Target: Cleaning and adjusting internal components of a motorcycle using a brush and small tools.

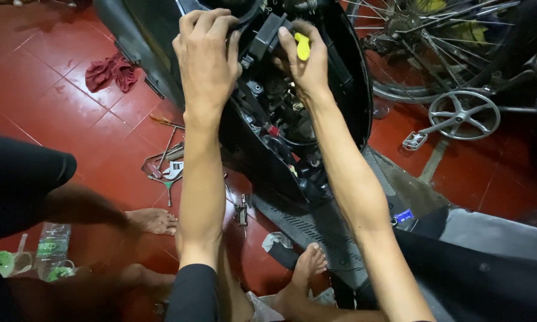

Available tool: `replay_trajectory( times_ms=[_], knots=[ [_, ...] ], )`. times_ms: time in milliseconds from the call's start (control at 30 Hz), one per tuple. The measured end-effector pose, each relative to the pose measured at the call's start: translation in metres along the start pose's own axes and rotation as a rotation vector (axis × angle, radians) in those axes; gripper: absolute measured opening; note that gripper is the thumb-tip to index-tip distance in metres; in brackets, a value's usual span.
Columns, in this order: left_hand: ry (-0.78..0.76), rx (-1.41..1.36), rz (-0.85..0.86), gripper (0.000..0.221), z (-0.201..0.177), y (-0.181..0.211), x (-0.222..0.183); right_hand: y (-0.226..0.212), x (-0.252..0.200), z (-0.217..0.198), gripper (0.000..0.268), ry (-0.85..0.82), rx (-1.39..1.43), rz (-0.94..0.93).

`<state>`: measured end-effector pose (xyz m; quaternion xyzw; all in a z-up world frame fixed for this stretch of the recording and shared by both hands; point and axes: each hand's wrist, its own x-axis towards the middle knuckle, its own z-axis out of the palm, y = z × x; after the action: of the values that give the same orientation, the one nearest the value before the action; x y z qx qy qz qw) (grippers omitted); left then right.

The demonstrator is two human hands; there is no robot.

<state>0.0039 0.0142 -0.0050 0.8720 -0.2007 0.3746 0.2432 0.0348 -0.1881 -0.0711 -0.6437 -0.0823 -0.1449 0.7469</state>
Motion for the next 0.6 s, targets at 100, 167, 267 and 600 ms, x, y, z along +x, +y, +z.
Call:
replay_trajectory(
  times_ms=[100, 167, 267, 600],
  knots=[
    [-0.043, 0.010, -0.007, 0.020, 0.003, -0.007, -0.003, 0.005, 0.006, 0.005, 0.054, 0.066, -0.033, 0.021],
    [-0.044, 0.025, -0.015, 0.020, 0.005, -0.008, -0.004, 0.008, 0.006, 0.005, 0.054, 0.070, -0.090, 0.015],
    [-0.054, 0.041, -0.028, 0.021, 0.006, -0.008, -0.005, 0.006, 0.006, 0.011, 0.052, 0.084, -0.151, 0.043],
    [-0.331, 0.095, -0.071, 0.057, 0.001, -0.001, -0.008, 0.009, 0.011, 0.027, 0.057, 0.105, -0.141, 0.043]
  ],
)
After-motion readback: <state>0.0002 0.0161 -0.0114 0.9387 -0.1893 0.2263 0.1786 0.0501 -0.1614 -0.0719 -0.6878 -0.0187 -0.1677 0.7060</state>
